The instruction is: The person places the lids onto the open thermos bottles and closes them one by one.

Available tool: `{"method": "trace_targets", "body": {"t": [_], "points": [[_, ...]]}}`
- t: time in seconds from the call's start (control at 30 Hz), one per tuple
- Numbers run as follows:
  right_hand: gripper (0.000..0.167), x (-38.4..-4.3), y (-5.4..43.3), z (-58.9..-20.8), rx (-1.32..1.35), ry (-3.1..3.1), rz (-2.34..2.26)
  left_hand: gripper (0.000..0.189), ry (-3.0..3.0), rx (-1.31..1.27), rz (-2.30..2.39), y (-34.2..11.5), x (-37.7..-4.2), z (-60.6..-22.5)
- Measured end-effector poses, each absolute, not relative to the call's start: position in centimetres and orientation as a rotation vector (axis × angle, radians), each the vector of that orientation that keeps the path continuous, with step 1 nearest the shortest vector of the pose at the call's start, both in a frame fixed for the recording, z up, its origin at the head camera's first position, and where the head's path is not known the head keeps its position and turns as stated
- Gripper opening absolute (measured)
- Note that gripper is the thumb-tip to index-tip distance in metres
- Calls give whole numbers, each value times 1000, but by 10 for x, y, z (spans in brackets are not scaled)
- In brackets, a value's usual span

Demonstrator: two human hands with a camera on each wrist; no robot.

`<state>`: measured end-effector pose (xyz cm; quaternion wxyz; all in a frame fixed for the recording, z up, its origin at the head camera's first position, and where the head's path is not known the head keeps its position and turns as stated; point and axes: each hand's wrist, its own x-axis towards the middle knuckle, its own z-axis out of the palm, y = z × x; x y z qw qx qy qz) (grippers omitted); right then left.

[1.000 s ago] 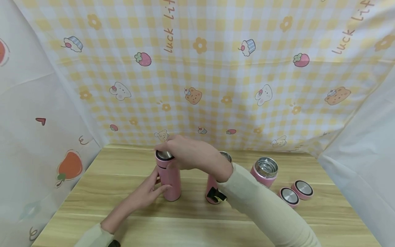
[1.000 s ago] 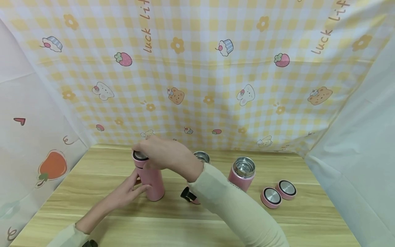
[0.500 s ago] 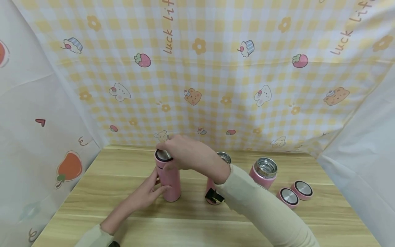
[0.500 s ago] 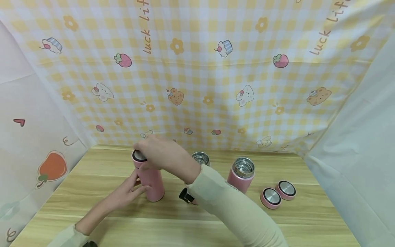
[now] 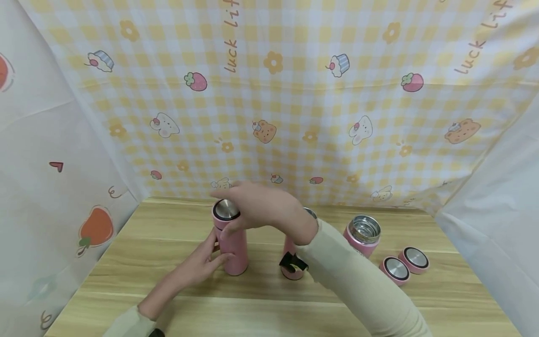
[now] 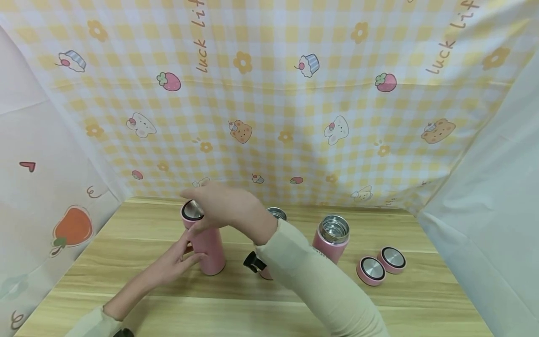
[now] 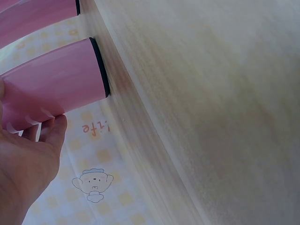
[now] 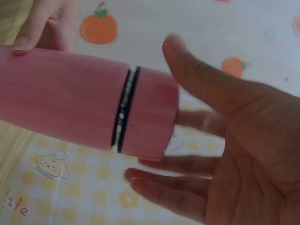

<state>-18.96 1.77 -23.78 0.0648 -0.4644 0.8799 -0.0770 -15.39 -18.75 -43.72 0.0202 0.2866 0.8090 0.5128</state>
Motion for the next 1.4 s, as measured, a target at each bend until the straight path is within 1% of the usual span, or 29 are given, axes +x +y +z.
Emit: {"method": "trace_targets", "body": {"t": [0.07,0.23,0.33,0.57,0.8,1.4], "points": [[75,-194,21,-236,-1471,2569,-301,80,2504,882,1598,-187,-154,-437],[57,-203,24,-237,-1641,2377,-364,83,2513,859,1584,-186,-153,-436],[53,-206,25,-239,-1655,2342,-375,81,2516,850,1585,-186,-153,-437],[54,-204,23,-240,-1652,2331,-370,79,2516,852,1590,-187,-153,-439],[53,-203,23,-242,-1681,2344,-348,78,2507,849,1601,-187,-153,-439],[48,-197,19,-240,-1616,2463,-303,81,2499,857,1614,-187,-154,-439]]}}
